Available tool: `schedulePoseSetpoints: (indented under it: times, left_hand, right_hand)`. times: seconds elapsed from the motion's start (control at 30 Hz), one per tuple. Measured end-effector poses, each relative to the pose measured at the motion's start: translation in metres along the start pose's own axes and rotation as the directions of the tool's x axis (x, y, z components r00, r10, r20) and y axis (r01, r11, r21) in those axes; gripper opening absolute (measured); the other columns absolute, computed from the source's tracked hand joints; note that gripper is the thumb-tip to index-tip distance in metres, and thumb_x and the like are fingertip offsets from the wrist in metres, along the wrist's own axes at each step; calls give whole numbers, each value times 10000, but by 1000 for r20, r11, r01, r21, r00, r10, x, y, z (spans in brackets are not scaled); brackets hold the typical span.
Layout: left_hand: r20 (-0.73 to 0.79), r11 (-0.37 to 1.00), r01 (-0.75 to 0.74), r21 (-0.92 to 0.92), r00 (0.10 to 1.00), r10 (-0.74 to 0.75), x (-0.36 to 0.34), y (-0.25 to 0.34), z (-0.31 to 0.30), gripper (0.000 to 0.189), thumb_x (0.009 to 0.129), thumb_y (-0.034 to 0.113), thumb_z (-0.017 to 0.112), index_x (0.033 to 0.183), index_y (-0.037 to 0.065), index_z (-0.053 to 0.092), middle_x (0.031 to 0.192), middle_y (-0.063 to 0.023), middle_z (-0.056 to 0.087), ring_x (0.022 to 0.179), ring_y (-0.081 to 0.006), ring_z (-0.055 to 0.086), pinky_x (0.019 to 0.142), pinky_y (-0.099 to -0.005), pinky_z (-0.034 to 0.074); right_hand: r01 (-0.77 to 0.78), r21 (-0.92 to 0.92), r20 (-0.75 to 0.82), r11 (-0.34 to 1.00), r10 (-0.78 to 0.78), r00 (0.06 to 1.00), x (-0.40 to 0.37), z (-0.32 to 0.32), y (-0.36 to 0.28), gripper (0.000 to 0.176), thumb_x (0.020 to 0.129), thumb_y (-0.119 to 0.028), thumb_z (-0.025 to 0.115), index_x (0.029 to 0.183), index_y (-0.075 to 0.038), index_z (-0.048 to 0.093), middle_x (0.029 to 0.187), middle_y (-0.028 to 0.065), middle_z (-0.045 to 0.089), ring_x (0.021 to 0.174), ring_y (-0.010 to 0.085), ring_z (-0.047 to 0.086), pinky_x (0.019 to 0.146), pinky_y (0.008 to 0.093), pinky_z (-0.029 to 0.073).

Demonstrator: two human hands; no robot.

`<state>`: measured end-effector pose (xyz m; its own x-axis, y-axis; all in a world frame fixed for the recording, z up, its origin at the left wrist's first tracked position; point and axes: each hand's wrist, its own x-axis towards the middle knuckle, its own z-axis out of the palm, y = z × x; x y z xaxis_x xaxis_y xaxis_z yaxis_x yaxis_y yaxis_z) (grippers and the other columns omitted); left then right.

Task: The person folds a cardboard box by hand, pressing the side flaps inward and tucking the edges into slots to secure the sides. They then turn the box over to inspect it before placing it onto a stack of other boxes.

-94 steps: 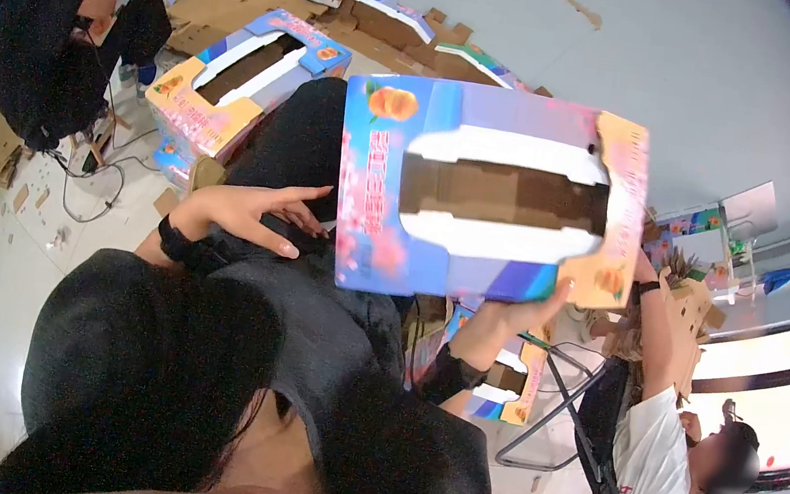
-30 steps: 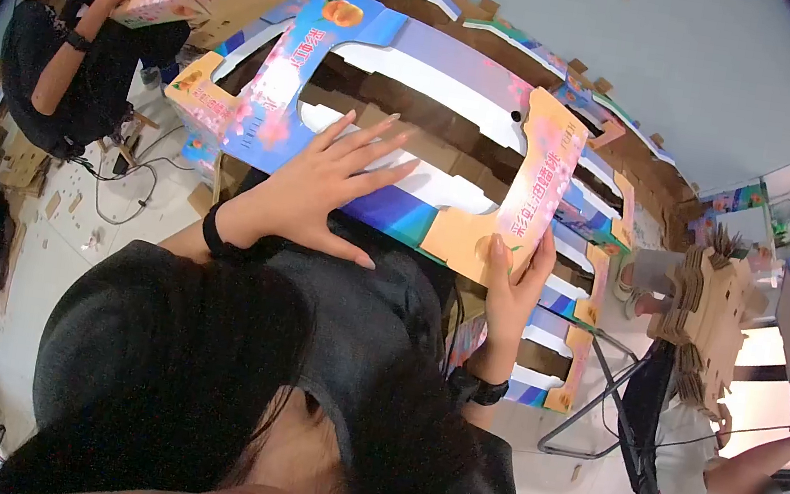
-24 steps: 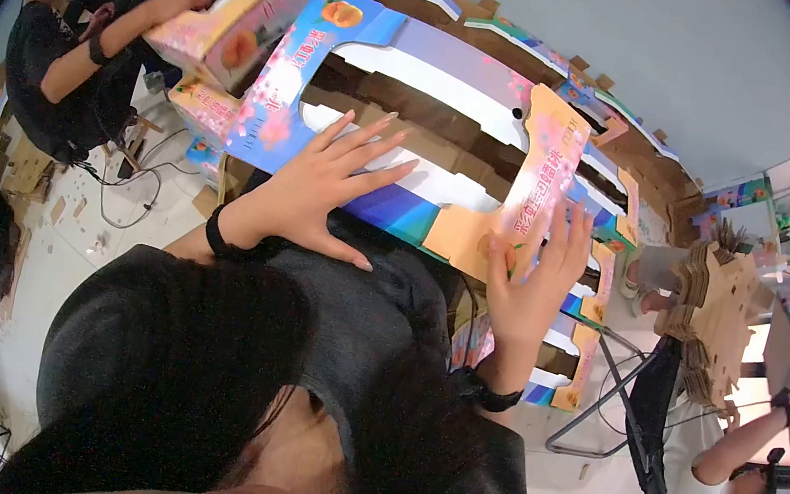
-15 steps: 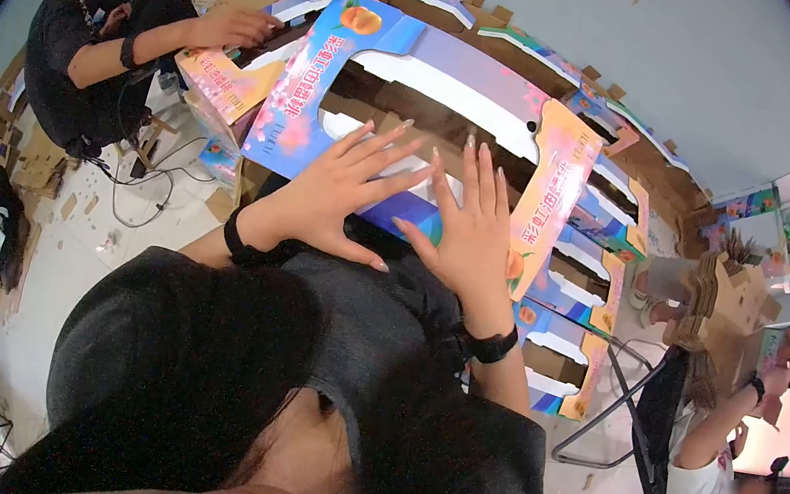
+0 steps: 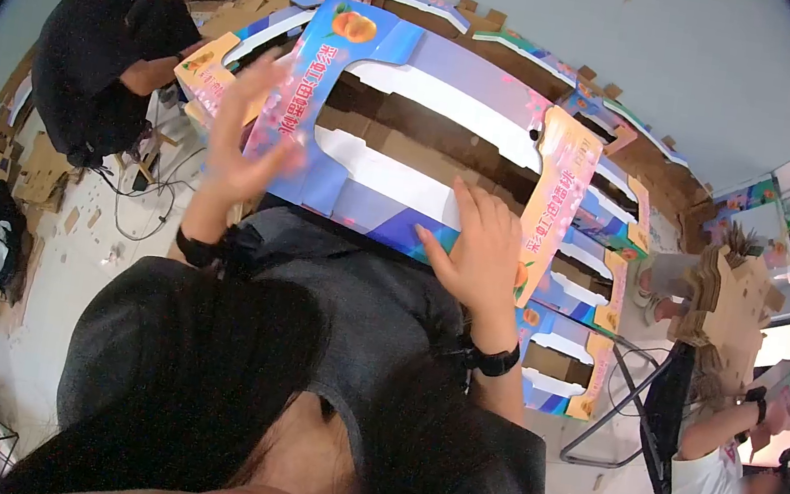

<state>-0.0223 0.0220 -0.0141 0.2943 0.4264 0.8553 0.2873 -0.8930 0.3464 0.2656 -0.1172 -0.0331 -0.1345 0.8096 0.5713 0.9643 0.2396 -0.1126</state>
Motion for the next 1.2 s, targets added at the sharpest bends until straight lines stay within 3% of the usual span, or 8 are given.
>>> schedulePoseSetpoints:
  times: [0.1, 0.2, 0.33, 0.5, 0.8, 1.03, 1.13, 1.2]
  left_hand:
    - [24, 949, 296, 105, 954, -300, 2, -22, -25, 684, 756, 225, 768, 1348, 60, 469, 1397, -145, 471, 1253, -324, 474, 1053, -441, 343]
    - [99, 861, 465, -205, 886, -454, -5, -33, -33, 716, 768, 225, 760, 1380, 57, 428, 1404, -138, 466, 1294, -302, 435, 1056, -458, 339]
    - [303, 906, 359, -223, 909, -285, -6, -40, -36, 872, 774, 273, 752, 1477, 55, 283, 1468, -162, 371, 1347, -291, 362, 1075, -458, 311]
    - [756, 603, 741, -296, 568, -327, -4, -33, -47, 1148, 743, 268, 768, 1509, 5, -46, 1529, -179, 185, 1393, -244, 236, 1114, -347, 243]
    - [631, 686, 652, -324, 689, -356, -5, -19, -46, 1099, 702, 283, 759, 1508, -21, 78, 1508, -179, 259, 1396, -237, 253, 1123, -350, 216]
    - [579, 736, 564, -376, 763, -289, -7, -15, -48, 1111, 684, 301, 759, 1509, -23, 89, 1527, -191, 230, 1411, -256, 236, 1136, -360, 193]
    - [577, 742, 545, -390, 773, -264, -6, -18, -47, 1144, 659, 317, 778, 1510, -20, 92, 1533, -190, 221, 1412, -257, 239, 1136, -362, 193]
    - [581, 759, 532, -374, 773, -256, -7, -19, -47, 1170, 639, 331, 792, 1511, -18, 94, 1536, -189, 216, 1409, -255, 247, 1133, -359, 198]
  right_hand:
    - [11, 60, -6, 998, -11, 1000, -1, 0, 5, 666, 718, -401, 735, 1233, -21, 552, 1139, 164, 581, 1027, 329, 530, 882, 419, 380]
    - [33, 101, -31, 994, -30, 999, -2, -5, 6, 681, 682, -400, 760, 1214, -20, 565, 1111, 162, 586, 999, 331, 537, 866, 416, 389]
    - [45, 126, -64, 991, -37, 997, -9, -5, 9, 683, 660, -410, 775, 1189, -22, 586, 1061, 153, 592, 949, 327, 548, 835, 410, 400]
    - [70, 122, -119, 990, -56, 991, -11, -1, 13, 665, 638, -443, 789, 1129, -25, 628, 961, 130, 604, 886, 305, 567, 775, 397, 419]
    - [32, 130, -207, 991, -5, 978, -17, -1, 9, 609, 663, -316, 790, 1161, -14, 615, 1075, 164, 595, 964, 332, 569, 866, 414, 437]
    - [-157, -241, -475, 958, 25, 880, -36, -16, 22, 711, 755, -176, 743, 1354, -28, 390, 1354, 202, 407, 1292, 354, 360, 998, 451, 370]
    - [-314, 226, -706, 922, 377, 600, -38, -2, 43, 670, 821, -158, 695, 1381, -37, 348, 1391, 160, 379, 1280, 322, 365, 1060, 410, 327]
    - [-274, 556, -535, 785, 590, 605, -51, 6, 62, 685, 829, -278, 696, 1375, -22, 372, 1356, 142, 413, 1264, 305, 383, 1048, 409, 332]
